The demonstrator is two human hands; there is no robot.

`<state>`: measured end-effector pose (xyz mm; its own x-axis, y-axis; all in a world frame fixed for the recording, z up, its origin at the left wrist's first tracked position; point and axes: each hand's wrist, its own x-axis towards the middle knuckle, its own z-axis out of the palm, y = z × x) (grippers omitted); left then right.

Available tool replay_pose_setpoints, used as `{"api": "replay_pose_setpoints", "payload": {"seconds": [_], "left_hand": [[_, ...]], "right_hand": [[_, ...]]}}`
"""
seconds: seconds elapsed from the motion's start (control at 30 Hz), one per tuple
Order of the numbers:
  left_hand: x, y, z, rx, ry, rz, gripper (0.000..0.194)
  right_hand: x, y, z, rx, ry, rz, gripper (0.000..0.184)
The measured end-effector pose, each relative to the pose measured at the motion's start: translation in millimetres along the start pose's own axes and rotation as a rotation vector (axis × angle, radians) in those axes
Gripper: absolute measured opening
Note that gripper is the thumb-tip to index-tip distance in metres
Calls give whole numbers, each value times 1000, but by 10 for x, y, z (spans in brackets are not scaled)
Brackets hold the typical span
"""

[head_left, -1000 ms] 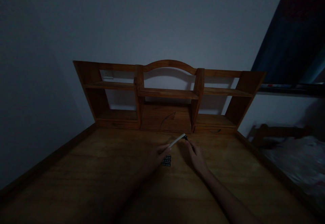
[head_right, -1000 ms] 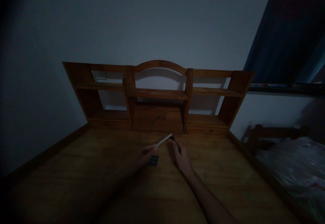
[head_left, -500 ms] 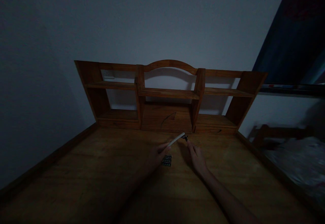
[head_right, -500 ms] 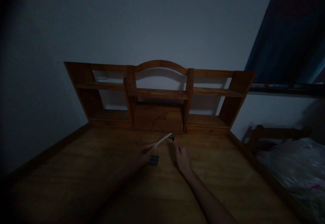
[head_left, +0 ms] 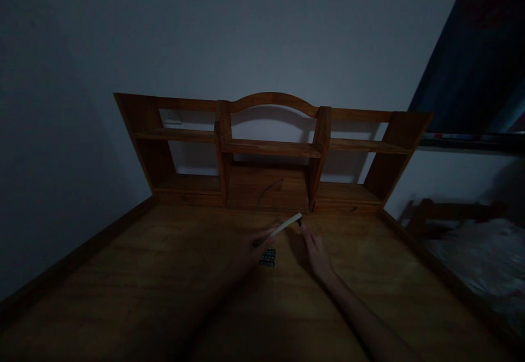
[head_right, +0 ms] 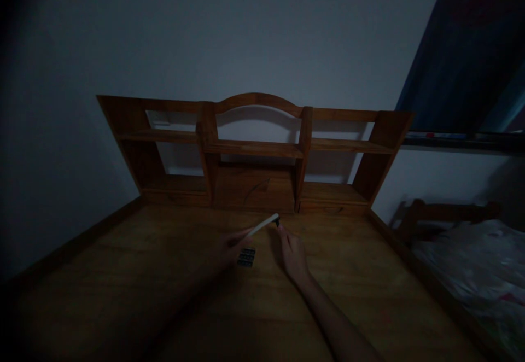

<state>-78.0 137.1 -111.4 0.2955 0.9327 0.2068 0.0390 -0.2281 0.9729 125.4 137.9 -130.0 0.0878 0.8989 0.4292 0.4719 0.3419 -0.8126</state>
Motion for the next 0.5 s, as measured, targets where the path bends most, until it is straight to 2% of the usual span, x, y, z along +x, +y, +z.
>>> {"api": "replay_pose_setpoints", "payload": {"seconds": [0.2, 0.37, 0.5], "left_hand": [[17, 5, -29, 44, 113, 17, 43], [-14, 34, -17, 90, 57, 39, 41], [-30, 51, -13, 85, 59, 39, 42]], "right_hand": [[1, -30, 3, 33, 14, 10, 52], [-1, -46, -8, 30, -3, -4, 51], [-7, -66, -11, 39, -5, 2, 50]]}}
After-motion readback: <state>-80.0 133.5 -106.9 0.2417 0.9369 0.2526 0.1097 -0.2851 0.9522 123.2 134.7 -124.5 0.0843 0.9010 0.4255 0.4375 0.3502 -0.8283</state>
